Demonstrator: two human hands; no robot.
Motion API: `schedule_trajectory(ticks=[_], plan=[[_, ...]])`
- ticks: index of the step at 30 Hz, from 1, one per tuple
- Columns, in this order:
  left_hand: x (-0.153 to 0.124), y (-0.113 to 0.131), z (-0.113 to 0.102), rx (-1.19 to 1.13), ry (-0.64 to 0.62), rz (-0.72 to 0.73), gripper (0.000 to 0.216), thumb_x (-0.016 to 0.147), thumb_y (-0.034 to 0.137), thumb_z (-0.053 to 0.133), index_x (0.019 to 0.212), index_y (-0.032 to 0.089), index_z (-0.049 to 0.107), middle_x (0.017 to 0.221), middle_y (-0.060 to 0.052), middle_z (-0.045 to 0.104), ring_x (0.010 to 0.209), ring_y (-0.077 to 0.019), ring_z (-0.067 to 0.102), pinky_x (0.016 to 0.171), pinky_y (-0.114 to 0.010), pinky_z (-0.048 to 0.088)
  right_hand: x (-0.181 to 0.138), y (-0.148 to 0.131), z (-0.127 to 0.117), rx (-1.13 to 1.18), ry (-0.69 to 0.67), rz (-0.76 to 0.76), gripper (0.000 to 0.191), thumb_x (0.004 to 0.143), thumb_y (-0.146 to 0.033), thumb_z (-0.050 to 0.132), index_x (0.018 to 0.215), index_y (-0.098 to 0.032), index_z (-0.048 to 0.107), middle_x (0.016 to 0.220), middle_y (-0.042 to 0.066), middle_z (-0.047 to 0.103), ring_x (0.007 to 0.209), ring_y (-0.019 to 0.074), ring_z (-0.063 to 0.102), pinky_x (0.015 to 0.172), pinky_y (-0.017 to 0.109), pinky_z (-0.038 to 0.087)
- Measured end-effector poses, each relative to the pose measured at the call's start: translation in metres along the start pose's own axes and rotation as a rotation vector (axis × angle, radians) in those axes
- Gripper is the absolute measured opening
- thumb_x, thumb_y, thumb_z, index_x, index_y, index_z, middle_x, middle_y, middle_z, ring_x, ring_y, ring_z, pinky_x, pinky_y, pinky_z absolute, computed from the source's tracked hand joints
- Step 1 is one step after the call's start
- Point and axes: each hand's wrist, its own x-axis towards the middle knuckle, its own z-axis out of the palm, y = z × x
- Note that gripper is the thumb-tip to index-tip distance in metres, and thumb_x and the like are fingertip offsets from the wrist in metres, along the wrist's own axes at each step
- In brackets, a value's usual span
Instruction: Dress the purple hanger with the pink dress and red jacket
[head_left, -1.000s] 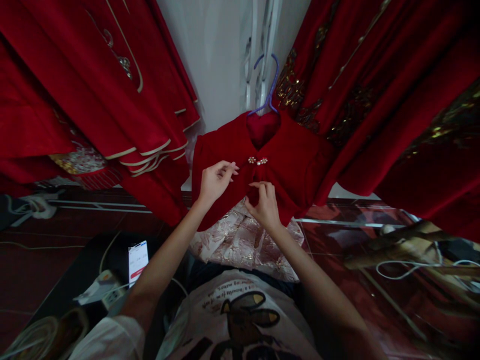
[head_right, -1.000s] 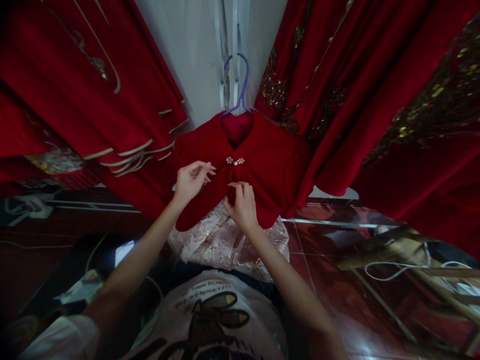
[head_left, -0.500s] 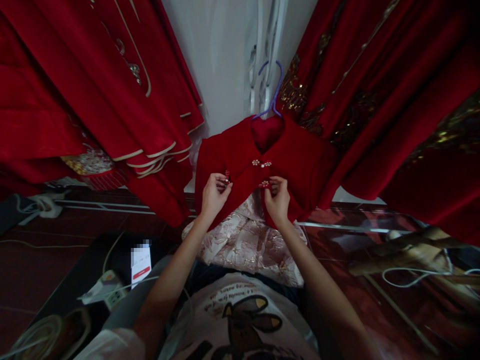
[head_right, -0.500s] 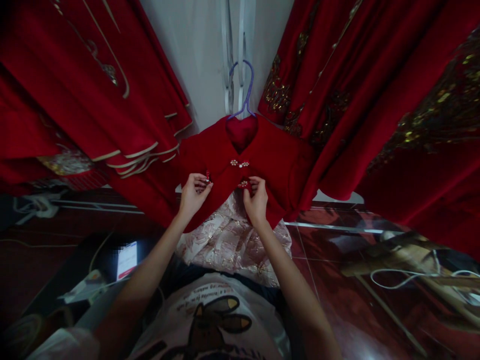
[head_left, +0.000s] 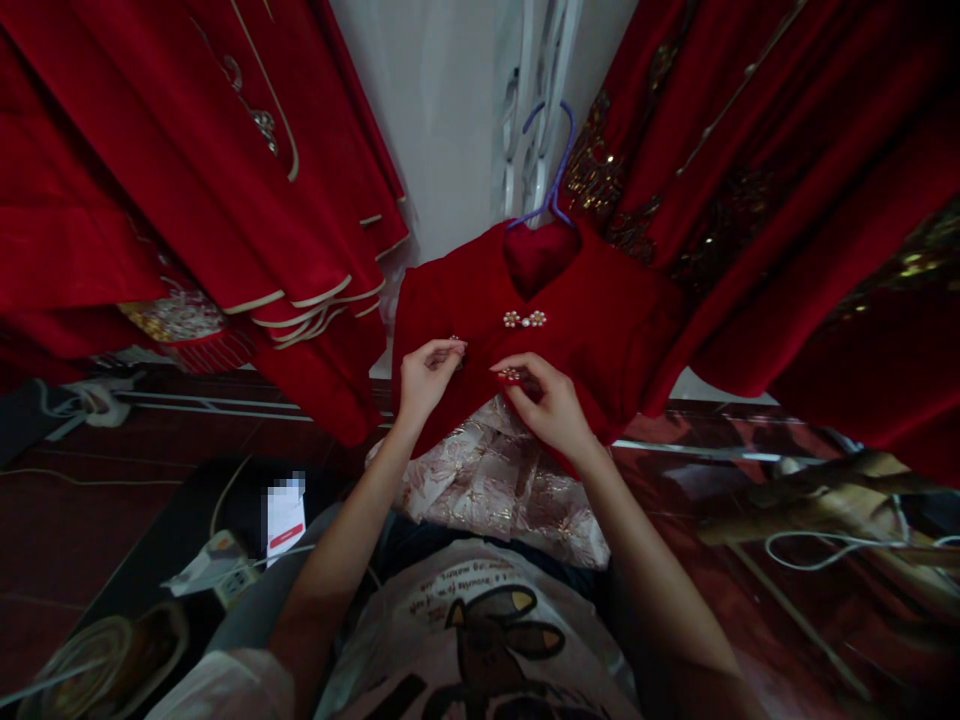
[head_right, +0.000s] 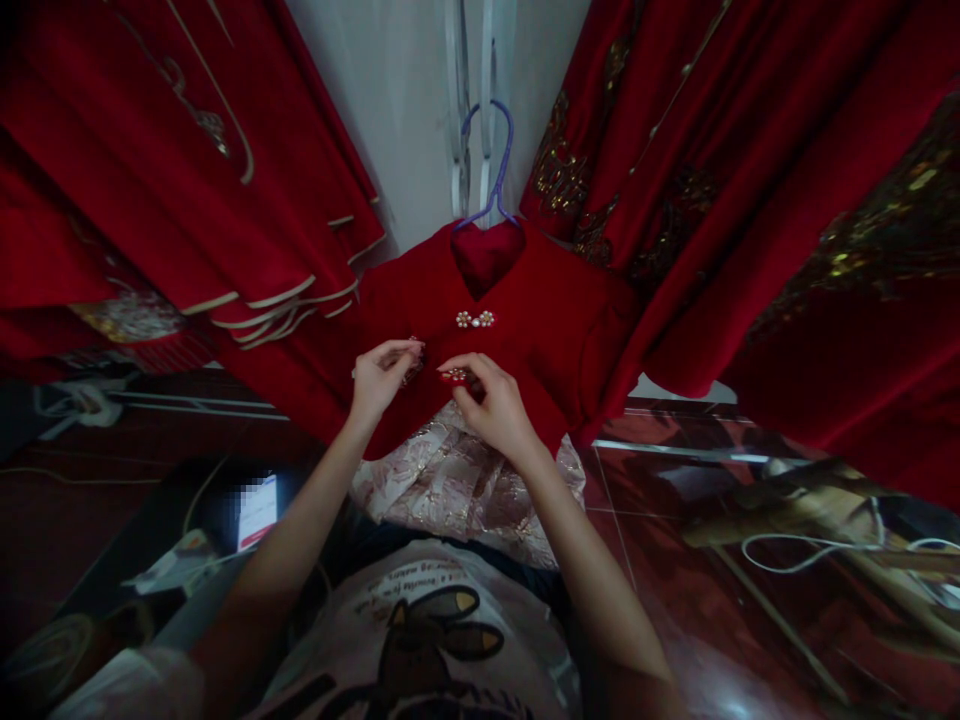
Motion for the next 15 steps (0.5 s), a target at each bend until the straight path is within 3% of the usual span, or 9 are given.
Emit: schedule_trajectory(ticks=[2, 5, 10, 15], plan=[[0.001, -0.001, 0.003, -0.077, 0.015, -0.063, 0.021, 0.073, 0.032, 0.071, 0.084, 0.015, 0.074, 0.089, -0.007, 0.076, 0.077, -0.0148, 0.070, 0.076, -0.029, 0.057, 0.010, 0.015, 0.022, 0.044, 0.101, 0.092, 0.020, 0.084, -0.016, 0.055, 0.102, -0.021, 0.065, 0.098, 0.004, 0.070, 0.083, 0.0150, 0.066, 0.076, 0.028, 0.053], [0.002, -0.001, 0.005, -0.147, 0.026, -0.125, 0.023, 0.070, 0.033, 0.074, 0.084, 0.015, 0.075, 0.089, -0.007, 0.076, 0.078, -0.0152, 0.070, 0.078, -0.031, 0.058, 0.027, 0.037, 0.042, 0.046, 0.190, 0.141, 0.021, 0.084, -0.019, 0.055, 0.103, -0.020, 0.065, 0.100, 0.005, 0.070, 0.085, 0.0161, 0.067, 0.079, 0.030, 0.055], [0.001, 0.000, 0.003, -0.137, 0.009, -0.095, 0.025, 0.067, 0.029, 0.078, 0.088, 0.015, 0.075, 0.093, -0.008, 0.076, 0.084, -0.0160, 0.070, 0.086, -0.032, 0.056, 0.040, 0.044, 0.054, 0.142, 0.146, 0.117, 0.032, 0.083, -0.025, 0.062, 0.114, -0.019, 0.065, 0.114, 0.009, 0.064, 0.088, 0.0153, 0.067, 0.082, 0.031, 0.058], [0.001, 0.001, 0.000, -0.110, -0.005, -0.076, 0.028, 0.067, 0.029, 0.079, 0.091, 0.015, 0.075, 0.095, -0.009, 0.076, 0.084, -0.0164, 0.070, 0.087, -0.033, 0.055, 0.040, 0.044, 0.061, 0.195, 0.193, 0.141, 0.023, 0.085, -0.030, 0.062, 0.105, -0.020, 0.068, 0.107, 0.008, 0.066, 0.083, 0.0133, 0.067, 0.079, 0.029, 0.059]])
